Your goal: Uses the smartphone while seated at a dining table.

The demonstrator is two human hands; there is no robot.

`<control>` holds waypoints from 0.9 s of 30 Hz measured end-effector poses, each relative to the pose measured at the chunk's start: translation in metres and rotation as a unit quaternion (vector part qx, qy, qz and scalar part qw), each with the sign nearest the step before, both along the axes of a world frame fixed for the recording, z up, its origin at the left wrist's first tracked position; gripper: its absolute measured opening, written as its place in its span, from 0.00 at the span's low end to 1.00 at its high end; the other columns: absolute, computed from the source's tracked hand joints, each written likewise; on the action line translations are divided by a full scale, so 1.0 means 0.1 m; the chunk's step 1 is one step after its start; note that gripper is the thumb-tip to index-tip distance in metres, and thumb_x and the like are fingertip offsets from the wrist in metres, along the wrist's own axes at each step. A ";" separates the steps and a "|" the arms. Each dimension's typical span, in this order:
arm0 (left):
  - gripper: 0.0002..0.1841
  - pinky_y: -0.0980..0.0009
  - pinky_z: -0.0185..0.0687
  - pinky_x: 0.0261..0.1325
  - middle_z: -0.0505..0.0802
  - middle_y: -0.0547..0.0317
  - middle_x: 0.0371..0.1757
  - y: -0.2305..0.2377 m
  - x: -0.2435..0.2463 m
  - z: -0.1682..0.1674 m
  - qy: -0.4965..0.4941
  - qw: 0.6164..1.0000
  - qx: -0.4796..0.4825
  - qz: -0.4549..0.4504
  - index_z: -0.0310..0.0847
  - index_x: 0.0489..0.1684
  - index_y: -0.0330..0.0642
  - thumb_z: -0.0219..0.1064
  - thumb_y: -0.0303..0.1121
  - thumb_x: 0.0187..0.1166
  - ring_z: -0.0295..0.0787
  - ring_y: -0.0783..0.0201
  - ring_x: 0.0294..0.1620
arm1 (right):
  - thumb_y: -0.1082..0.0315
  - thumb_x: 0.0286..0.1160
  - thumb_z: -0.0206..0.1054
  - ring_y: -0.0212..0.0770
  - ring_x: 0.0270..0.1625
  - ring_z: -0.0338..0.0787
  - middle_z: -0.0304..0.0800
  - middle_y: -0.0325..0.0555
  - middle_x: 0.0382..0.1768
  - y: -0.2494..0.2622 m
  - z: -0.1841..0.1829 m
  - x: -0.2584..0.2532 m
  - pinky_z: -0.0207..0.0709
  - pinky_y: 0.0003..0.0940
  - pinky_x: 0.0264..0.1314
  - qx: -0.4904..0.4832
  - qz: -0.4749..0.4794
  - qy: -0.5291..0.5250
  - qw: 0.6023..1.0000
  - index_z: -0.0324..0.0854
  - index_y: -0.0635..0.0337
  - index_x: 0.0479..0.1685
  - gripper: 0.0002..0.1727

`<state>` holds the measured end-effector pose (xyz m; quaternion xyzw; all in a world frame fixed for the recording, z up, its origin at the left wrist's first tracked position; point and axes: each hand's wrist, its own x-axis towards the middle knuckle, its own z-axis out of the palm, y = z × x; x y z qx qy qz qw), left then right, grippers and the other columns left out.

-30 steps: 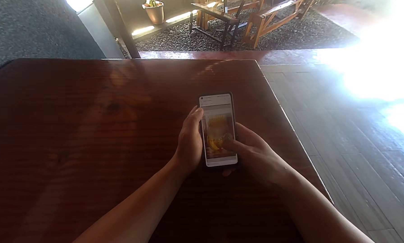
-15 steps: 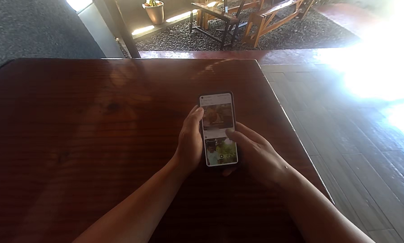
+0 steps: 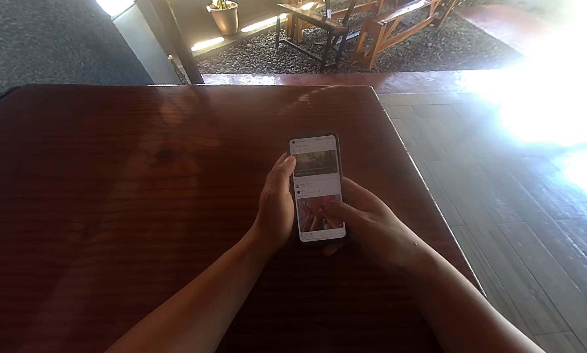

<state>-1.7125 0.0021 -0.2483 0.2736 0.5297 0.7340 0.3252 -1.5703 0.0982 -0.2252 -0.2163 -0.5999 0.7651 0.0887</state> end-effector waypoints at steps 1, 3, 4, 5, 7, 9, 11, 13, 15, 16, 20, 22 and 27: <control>0.27 0.61 0.77 0.75 0.86 0.56 0.71 0.00 0.00 0.00 0.001 1.000 0.001 0.000 0.71 0.79 0.45 0.35 0.47 0.94 0.81 0.64 0.73 | 0.70 0.85 0.57 0.48 0.37 0.95 0.91 0.59 0.44 0.00 0.00 0.00 0.90 0.35 0.29 0.000 0.001 0.001 1.000 0.75 0.54 0.67 0.15; 0.27 0.62 0.78 0.74 0.86 0.57 0.70 0.00 0.00 0.01 0.005 1.000 0.003 0.000 0.72 0.78 0.45 0.34 0.46 0.94 0.82 0.65 0.71 | 0.70 0.86 0.57 0.48 0.37 0.95 0.91 0.59 0.44 0.01 -0.01 0.00 0.90 0.35 0.29 0.001 0.005 0.004 1.000 0.75 0.55 0.67 0.15; 0.27 0.62 0.78 0.74 0.86 0.57 0.70 0.00 0.00 0.01 0.007 1.000 0.001 0.001 0.72 0.78 0.46 0.34 0.46 0.93 0.82 0.65 0.71 | 0.70 0.86 0.57 0.47 0.37 0.95 0.91 0.59 0.43 0.01 -0.01 0.00 0.90 0.35 0.29 0.001 0.006 0.004 1.000 0.75 0.55 0.67 0.14; 0.27 0.62 0.77 0.75 0.85 0.57 0.71 0.00 0.00 0.01 0.005 1.000 -0.003 0.003 0.72 0.79 0.45 0.34 0.46 0.93 0.81 0.64 0.72 | 0.70 0.85 0.57 0.47 0.37 0.95 0.91 0.59 0.43 0.01 -0.01 0.00 0.90 0.35 0.29 0.000 0.005 0.003 1.000 0.75 0.55 0.66 0.14; 0.28 0.61 0.74 0.78 0.83 0.56 0.75 -0.01 0.00 0.01 -0.005 1.000 -0.014 0.004 0.69 0.82 0.45 0.34 0.47 0.94 0.77 0.63 0.77 | 0.70 0.84 0.58 0.46 0.36 0.94 0.91 0.58 0.42 0.01 0.00 0.00 0.90 0.34 0.29 0.001 0.004 0.000 1.000 0.75 0.55 0.65 0.14; 0.27 0.62 0.78 0.74 0.86 0.56 0.70 0.00 0.01 0.02 -0.008 1.000 -0.007 0.009 0.71 0.79 0.45 0.35 0.47 0.94 0.82 0.64 0.72 | 0.70 0.83 0.57 0.46 0.36 0.94 0.91 0.58 0.42 0.00 0.00 0.00 0.90 0.34 0.28 0.002 0.001 0.000 1.000 0.76 0.55 0.65 0.15; 0.27 0.62 0.79 0.73 0.86 0.56 0.69 0.00 0.01 0.01 -0.009 1.000 -0.005 0.004 0.71 0.79 0.45 0.34 0.47 0.94 0.82 0.64 0.71 | 0.71 0.84 0.58 0.46 0.36 0.94 0.91 0.58 0.42 0.00 0.00 0.00 0.90 0.35 0.28 0.003 0.000 0.000 1.000 0.75 0.55 0.66 0.15; 0.28 0.61 0.77 0.75 0.85 0.56 0.71 0.00 0.00 0.01 -0.003 1.000 -0.011 0.004 0.71 0.80 0.46 0.34 0.47 0.94 0.81 0.64 0.73 | 0.74 0.83 0.58 0.46 0.36 0.94 0.91 0.57 0.42 -0.01 0.01 0.00 0.89 0.34 0.28 0.003 0.001 -0.001 1.000 0.75 0.55 0.66 0.16; 0.28 0.60 0.76 0.77 0.85 0.56 0.72 0.00 0.00 -0.01 0.001 1.000 -0.011 0.006 0.71 0.80 0.45 0.34 0.48 0.94 0.79 0.63 0.75 | 0.76 0.81 0.60 0.45 0.36 0.95 0.92 0.57 0.42 -0.01 0.01 0.00 0.90 0.33 0.29 0.006 0.008 0.003 1.000 0.75 0.54 0.67 0.17; 0.28 0.59 0.75 0.77 0.85 0.56 0.73 0.00 -0.01 -0.01 0.002 1.000 -0.011 0.007 0.71 0.80 0.45 0.34 0.48 0.93 0.79 0.62 0.76 | 0.77 0.79 0.61 0.46 0.36 0.95 0.92 0.58 0.42 -0.01 0.00 0.00 0.90 0.32 0.29 0.006 0.013 0.008 1.000 0.75 0.54 0.67 0.19; 0.28 0.62 0.76 0.77 0.83 0.57 0.74 0.00 0.00 -0.03 0.029 1.000 -0.007 0.003 0.68 0.82 0.45 0.34 0.49 0.95 0.78 0.65 0.76 | 0.81 0.73 0.67 0.46 0.37 0.96 0.93 0.58 0.42 0.00 0.00 0.00 0.90 0.31 0.31 0.010 0.026 0.013 1.000 0.74 0.55 0.66 0.23; 0.29 0.62 0.75 0.77 0.83 0.57 0.75 -0.01 -0.02 -0.04 0.031 1.000 -0.004 -0.004 0.67 0.83 0.45 0.33 0.49 0.95 0.78 0.65 0.77 | 0.82 0.72 0.69 0.47 0.39 0.96 0.93 0.58 0.44 0.01 0.00 0.00 0.91 0.33 0.33 0.010 0.030 0.007 0.999 0.73 0.54 0.67 0.25; 0.29 0.59 0.72 0.80 0.81 0.56 0.77 -0.01 -0.01 0.00 0.003 1.000 -0.025 0.010 0.68 0.82 0.45 0.35 0.49 0.93 0.74 0.62 0.80 | 0.83 0.70 0.70 0.47 0.40 0.96 0.92 0.57 0.45 0.01 -0.01 0.00 0.91 0.33 0.33 0.009 0.032 0.010 0.999 0.73 0.53 0.69 0.28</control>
